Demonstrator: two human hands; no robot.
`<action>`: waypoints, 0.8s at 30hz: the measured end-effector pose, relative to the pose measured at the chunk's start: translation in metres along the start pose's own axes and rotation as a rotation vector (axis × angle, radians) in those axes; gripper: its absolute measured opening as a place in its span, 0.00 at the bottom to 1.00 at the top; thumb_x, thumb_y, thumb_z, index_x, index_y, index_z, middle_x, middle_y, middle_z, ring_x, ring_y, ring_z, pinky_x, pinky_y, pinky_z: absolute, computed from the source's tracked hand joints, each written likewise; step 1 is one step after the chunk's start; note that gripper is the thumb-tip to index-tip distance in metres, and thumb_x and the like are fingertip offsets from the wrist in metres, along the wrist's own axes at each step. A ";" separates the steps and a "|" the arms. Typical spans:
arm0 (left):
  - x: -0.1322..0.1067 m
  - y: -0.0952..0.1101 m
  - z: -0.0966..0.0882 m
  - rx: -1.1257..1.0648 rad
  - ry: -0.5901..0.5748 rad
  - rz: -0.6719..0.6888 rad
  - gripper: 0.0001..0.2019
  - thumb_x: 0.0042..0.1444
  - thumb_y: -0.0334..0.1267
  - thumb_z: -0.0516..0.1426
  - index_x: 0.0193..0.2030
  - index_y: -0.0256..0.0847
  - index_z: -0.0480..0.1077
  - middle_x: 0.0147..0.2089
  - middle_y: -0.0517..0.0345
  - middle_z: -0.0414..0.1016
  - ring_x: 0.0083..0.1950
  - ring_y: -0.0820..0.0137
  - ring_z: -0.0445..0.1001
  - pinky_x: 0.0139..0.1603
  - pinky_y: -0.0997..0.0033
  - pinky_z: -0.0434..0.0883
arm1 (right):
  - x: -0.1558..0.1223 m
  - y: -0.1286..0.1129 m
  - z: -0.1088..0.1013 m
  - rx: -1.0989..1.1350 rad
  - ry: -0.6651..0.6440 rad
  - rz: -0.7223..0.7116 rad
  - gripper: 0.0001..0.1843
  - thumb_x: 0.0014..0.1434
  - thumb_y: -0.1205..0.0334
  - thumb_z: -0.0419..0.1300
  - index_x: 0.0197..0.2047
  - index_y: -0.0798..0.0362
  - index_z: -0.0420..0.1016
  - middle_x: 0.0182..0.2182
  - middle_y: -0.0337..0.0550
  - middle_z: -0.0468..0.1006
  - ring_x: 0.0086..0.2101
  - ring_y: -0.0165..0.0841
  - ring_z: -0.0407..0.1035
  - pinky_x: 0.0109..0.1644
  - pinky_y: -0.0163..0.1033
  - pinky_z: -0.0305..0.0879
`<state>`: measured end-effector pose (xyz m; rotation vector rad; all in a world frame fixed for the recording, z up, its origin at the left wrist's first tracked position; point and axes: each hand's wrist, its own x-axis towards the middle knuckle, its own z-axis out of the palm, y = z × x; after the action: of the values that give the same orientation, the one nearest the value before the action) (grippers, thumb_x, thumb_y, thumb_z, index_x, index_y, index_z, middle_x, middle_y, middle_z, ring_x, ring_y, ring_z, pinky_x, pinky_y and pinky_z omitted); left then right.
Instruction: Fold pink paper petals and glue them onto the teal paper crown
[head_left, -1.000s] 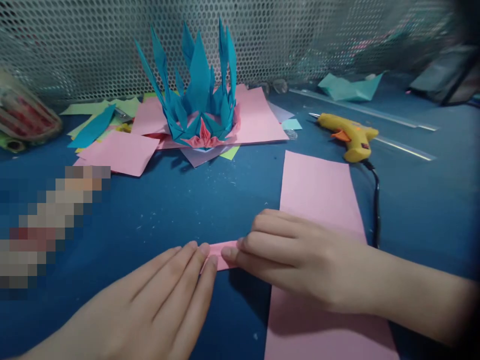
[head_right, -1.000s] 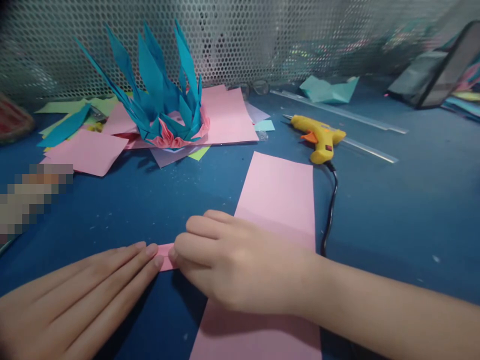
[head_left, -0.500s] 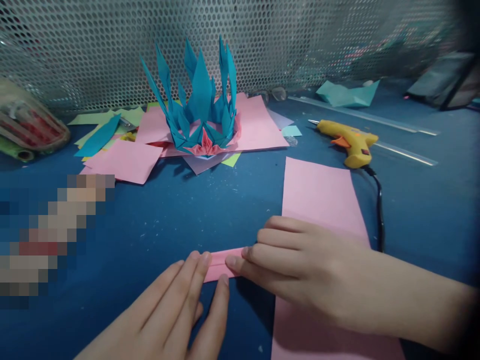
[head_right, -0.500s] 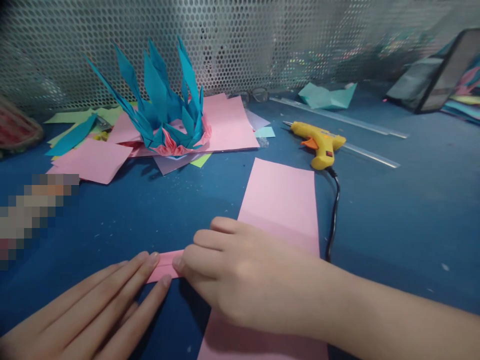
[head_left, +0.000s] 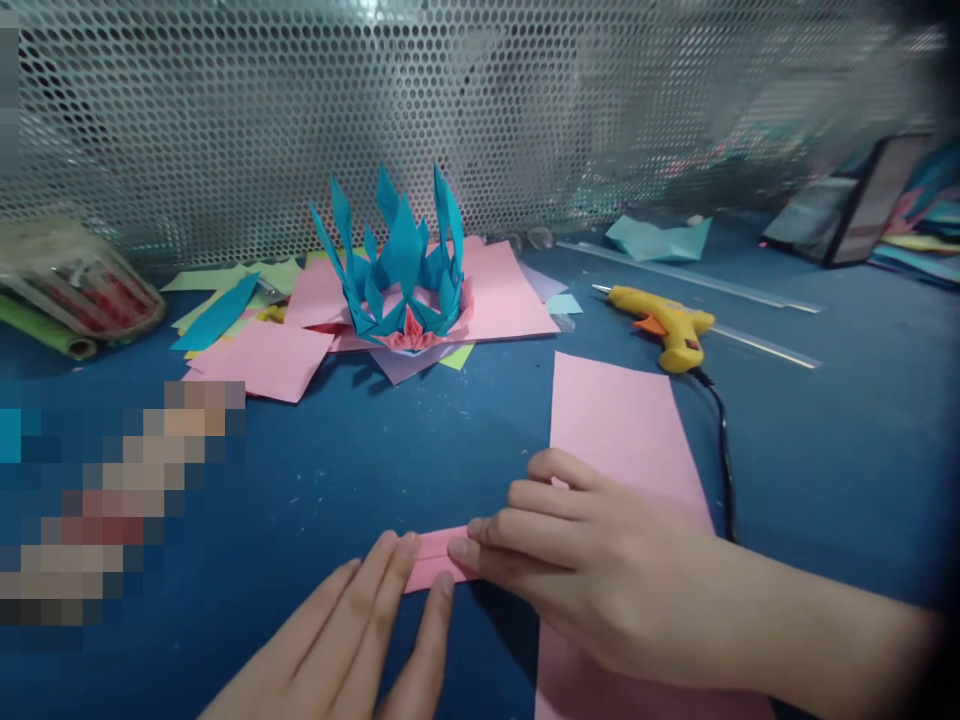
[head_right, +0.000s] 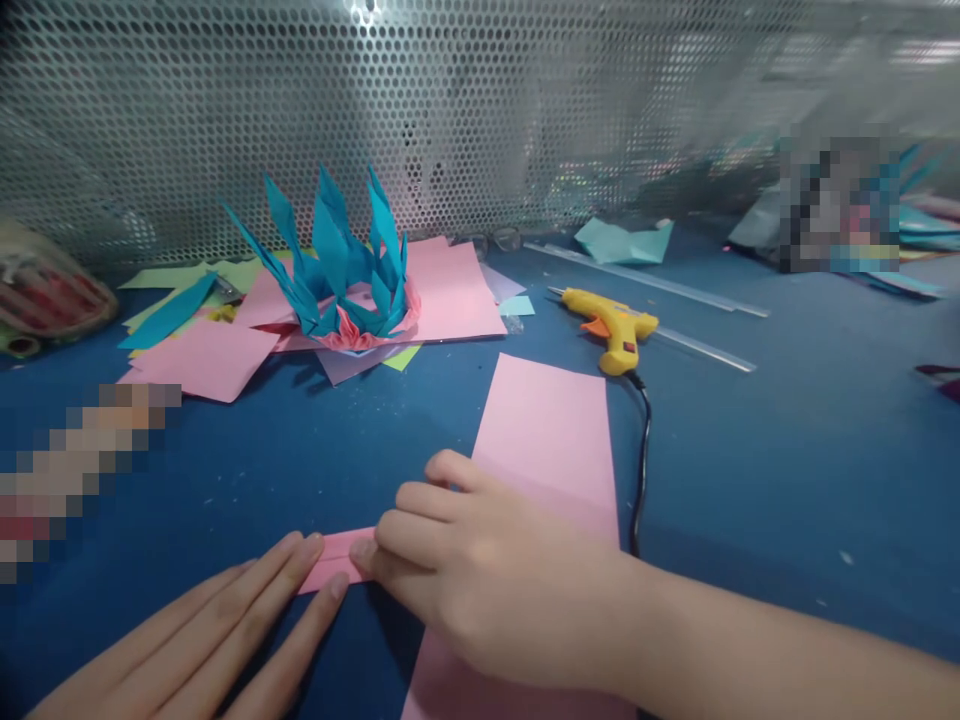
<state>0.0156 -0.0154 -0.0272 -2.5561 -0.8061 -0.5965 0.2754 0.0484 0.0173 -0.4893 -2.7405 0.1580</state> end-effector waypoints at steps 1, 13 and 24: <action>-0.001 0.000 0.001 -0.002 0.000 -0.001 0.20 0.72 0.30 0.42 0.54 0.39 0.75 0.52 0.46 0.83 0.73 0.60 0.60 0.72 0.61 0.55 | 0.000 -0.001 0.000 0.003 0.005 0.013 0.19 0.74 0.71 0.45 0.47 0.57 0.78 0.34 0.41 0.79 0.32 0.32 0.64 0.43 0.42 0.56; -0.001 -0.002 -0.001 0.065 0.042 0.048 0.19 0.67 0.26 0.45 0.53 0.36 0.75 0.49 0.44 0.85 0.55 0.61 0.80 0.69 0.59 0.58 | -0.013 -0.007 -0.004 0.023 0.137 0.099 0.17 0.60 0.76 0.51 0.46 0.57 0.77 0.32 0.41 0.81 0.26 0.30 0.65 0.40 0.43 0.57; 0.035 -0.009 -0.028 0.112 -0.045 0.130 0.19 0.71 0.29 0.46 0.45 0.34 0.80 0.45 0.49 0.87 0.44 0.62 0.85 0.43 0.65 0.76 | -0.002 -0.007 0.002 -0.073 0.078 0.043 0.15 0.72 0.62 0.50 0.48 0.57 0.77 0.29 0.39 0.76 0.26 0.29 0.65 0.42 0.42 0.58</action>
<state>0.0285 -0.0068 0.0154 -2.5042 -0.6626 -0.4421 0.2741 0.0409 0.0161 -0.5632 -2.6681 0.0485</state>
